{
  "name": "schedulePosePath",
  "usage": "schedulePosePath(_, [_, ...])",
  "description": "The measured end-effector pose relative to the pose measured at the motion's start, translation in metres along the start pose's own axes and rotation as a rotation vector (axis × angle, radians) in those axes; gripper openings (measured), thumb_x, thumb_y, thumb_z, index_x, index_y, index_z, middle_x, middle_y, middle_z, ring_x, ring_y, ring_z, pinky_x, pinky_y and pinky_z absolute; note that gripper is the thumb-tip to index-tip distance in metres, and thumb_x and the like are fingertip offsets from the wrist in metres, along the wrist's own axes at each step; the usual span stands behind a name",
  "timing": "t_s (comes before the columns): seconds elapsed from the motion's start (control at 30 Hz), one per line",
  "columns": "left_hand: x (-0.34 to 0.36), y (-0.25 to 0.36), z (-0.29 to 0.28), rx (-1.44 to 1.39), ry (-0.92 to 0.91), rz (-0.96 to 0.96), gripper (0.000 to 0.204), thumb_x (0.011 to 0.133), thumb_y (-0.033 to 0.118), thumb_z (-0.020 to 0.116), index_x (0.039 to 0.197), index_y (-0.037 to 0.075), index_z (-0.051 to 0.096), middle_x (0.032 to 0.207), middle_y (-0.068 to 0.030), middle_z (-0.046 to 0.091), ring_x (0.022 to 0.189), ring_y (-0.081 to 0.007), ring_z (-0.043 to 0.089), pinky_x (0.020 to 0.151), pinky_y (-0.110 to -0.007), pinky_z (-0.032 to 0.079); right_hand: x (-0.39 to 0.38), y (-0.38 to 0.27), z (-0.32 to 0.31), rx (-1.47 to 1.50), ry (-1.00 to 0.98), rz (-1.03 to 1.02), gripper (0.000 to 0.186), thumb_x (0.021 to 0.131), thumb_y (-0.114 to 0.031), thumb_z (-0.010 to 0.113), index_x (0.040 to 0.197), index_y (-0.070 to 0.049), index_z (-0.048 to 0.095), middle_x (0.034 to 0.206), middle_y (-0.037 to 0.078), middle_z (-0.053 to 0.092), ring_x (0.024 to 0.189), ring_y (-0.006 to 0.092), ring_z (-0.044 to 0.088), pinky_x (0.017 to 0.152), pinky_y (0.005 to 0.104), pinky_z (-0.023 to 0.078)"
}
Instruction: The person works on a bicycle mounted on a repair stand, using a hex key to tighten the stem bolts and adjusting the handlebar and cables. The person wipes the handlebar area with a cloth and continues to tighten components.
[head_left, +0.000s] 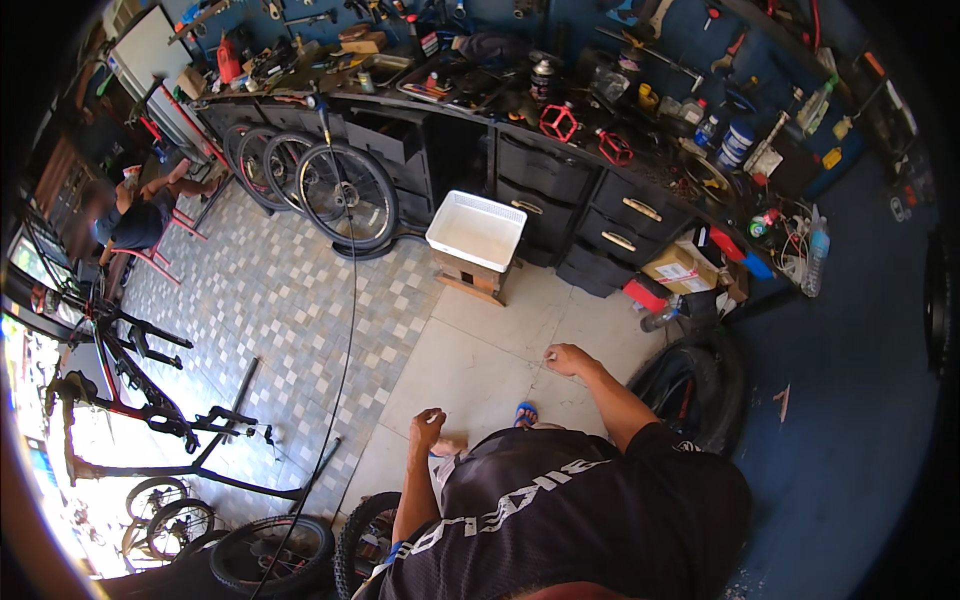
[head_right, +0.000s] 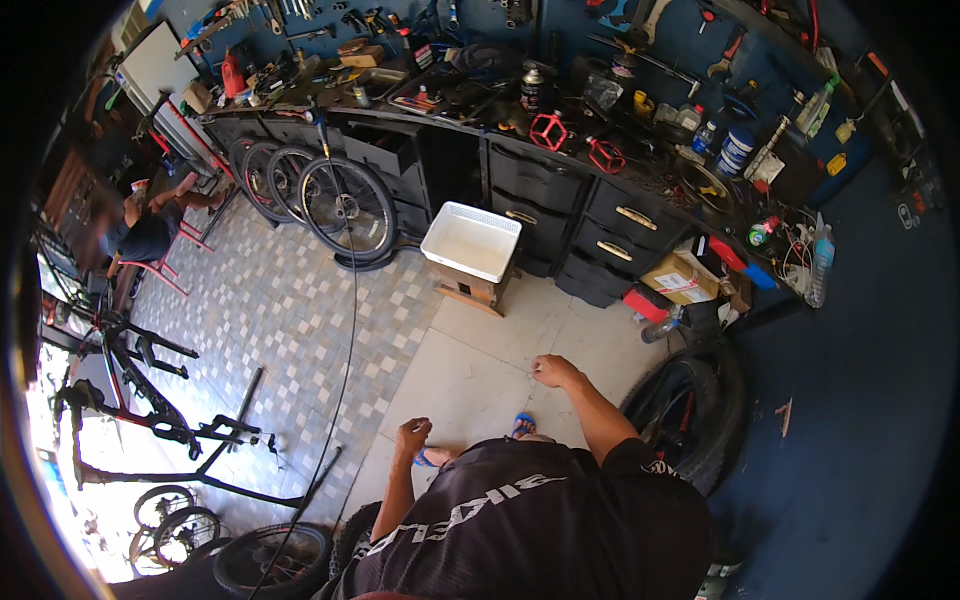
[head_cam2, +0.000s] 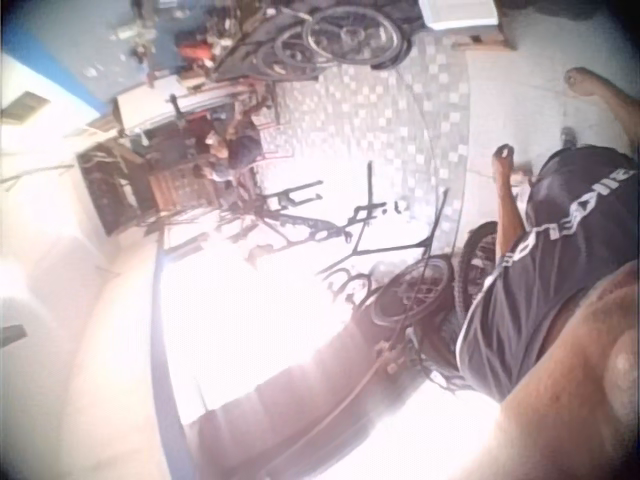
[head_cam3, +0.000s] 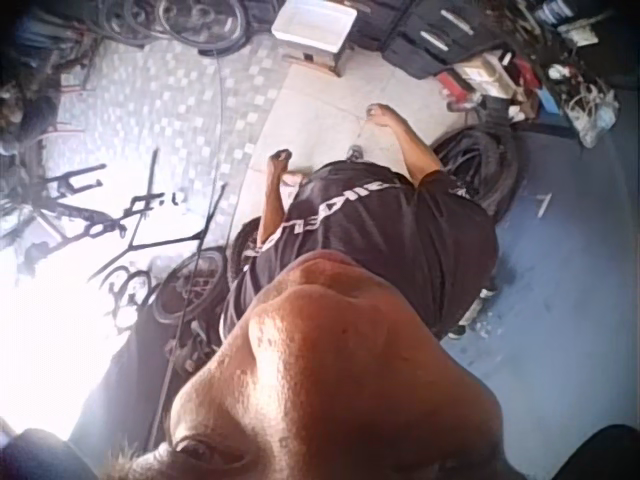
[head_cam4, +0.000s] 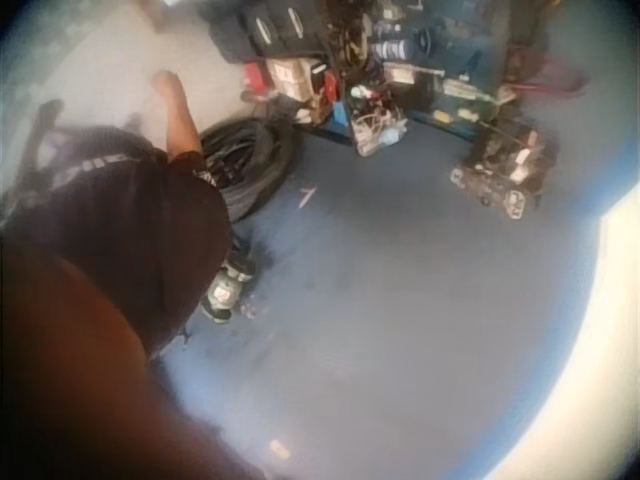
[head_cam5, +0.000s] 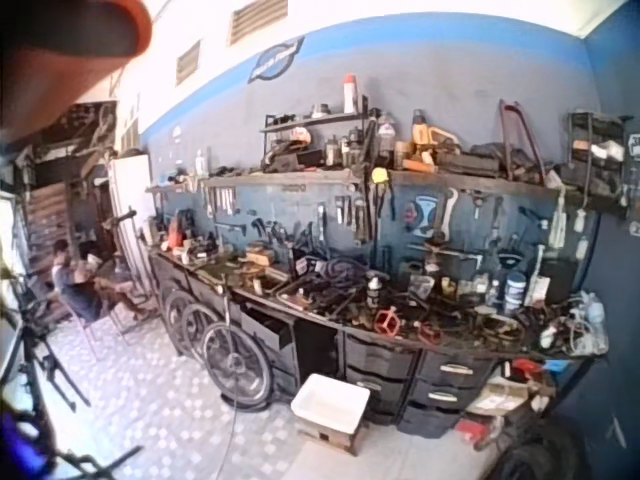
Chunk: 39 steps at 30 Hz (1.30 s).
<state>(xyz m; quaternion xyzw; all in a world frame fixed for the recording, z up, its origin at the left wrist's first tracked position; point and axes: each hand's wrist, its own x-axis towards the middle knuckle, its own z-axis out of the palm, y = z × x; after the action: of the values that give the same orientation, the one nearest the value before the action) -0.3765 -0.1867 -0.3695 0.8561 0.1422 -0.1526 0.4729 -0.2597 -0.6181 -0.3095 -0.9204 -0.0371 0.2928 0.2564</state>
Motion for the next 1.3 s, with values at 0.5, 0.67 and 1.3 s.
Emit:
schedulePosePath(0.5, [0.04, 0.143, 0.056, -0.169, -0.095, -0.201, 0.041, 0.091, 0.03, 0.074, 0.12, 0.002, 0.075, 0.094, -0.0103, 0.077, 0.073, -0.0145, 0.069, 0.059, -0.031, 0.056, -0.067, 0.136, -0.044, 0.263, 0.056, 0.197, 0.038, 0.092, -0.032, 0.07, 0.124, -0.01, 0.072, 0.105, 0.019, 0.077, 0.096, 0.034, 0.074, 0.089, 0.0423, 0.058])
schedulePosePath(0.67, [0.107, 0.225, 0.073, -0.184, -0.077, 0.099, 0.037, 0.094, 0.032, 0.074, 0.116, 0.003, 0.078, 0.089, -0.0089, 0.077, 0.069, -0.0132, 0.068, 0.057, -0.031, 0.054, -0.057, 0.127, -0.092, 0.232, 0.231, 0.041, 0.038, 0.093, -0.03, 0.071, 0.124, -0.007, 0.071, 0.101, 0.018, 0.077, 0.092, 0.0324, 0.075, 0.084, 0.0416, 0.058])
schedulePosePath(1.3, [0.344, 0.454, 0.052, -0.12, -0.215, 0.374, 0.039, 0.099, 0.029, 0.071, 0.128, 0.005, 0.073, 0.119, -0.0149, 0.077, 0.096, -0.0266, 0.076, 0.088, -0.037, 0.059, 0.13, 0.075, -0.305, 0.193, 0.328, -0.067, 0.036, 0.095, -0.023, 0.072, 0.128, -0.008, 0.07, 0.103, 0.018, 0.075, 0.092, 0.032, 0.074, 0.082, 0.0414, 0.058])
